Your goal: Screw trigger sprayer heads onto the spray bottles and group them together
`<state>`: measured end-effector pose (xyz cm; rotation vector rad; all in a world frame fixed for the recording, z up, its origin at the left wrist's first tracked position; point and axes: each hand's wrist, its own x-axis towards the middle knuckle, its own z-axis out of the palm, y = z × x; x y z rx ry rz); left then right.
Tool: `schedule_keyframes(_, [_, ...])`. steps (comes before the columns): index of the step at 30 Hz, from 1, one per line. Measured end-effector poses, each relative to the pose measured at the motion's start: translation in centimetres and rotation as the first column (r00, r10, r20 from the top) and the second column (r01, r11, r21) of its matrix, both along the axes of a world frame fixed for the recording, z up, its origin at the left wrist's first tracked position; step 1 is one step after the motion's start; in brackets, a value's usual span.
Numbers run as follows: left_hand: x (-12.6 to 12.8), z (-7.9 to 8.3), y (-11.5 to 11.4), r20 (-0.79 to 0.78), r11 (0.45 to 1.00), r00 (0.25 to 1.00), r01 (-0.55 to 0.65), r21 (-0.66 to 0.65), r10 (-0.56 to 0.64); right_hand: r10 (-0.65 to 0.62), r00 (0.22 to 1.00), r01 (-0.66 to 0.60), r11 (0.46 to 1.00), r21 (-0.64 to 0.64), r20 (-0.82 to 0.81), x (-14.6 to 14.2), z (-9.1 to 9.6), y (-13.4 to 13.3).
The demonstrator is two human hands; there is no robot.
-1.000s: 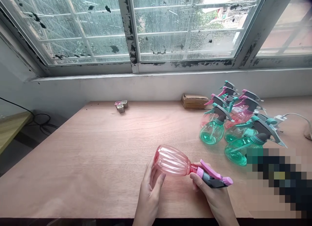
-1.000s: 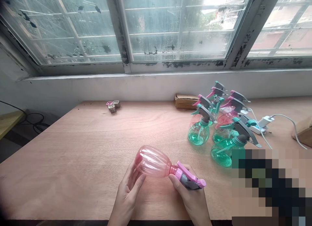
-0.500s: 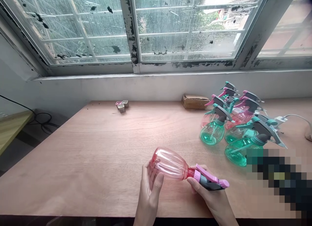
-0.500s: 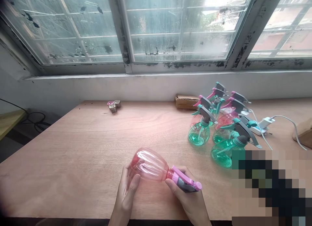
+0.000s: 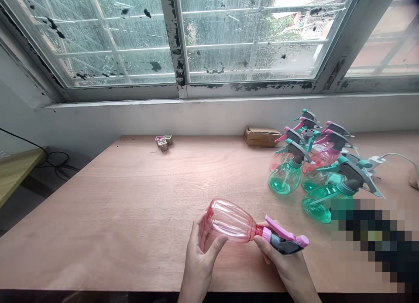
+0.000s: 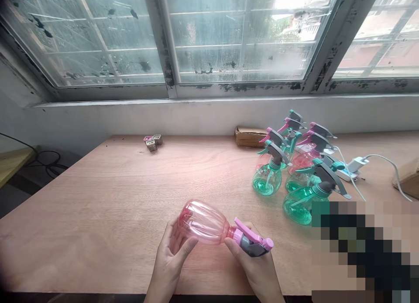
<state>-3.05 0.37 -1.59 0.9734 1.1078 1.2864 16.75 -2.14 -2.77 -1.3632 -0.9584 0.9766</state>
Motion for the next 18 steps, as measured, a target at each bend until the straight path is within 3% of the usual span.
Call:
schedule_keyframes(7, [0.5,0.9,-0.6,-0.073,0.995,0.997,0.003,0.104,0.004,0.019,0.999,-0.020,0.999,0.032,0.037,0.0,0.0,-0.1])
schedule_keyframes(12, [0.7,1.1,-0.5,-0.036,0.999,0.998,-0.041,0.029,0.042,0.103,0.994,-0.106,0.992,0.066,0.038,-0.2,-0.3,-0.2])
schedule_keyframes(18, [0.7,0.6,0.0,-0.004,0.999,1.000,-0.028,0.037,0.028,0.066,0.998,-0.066,0.997,0.042,-0.009,0.0,-0.2,-0.2])
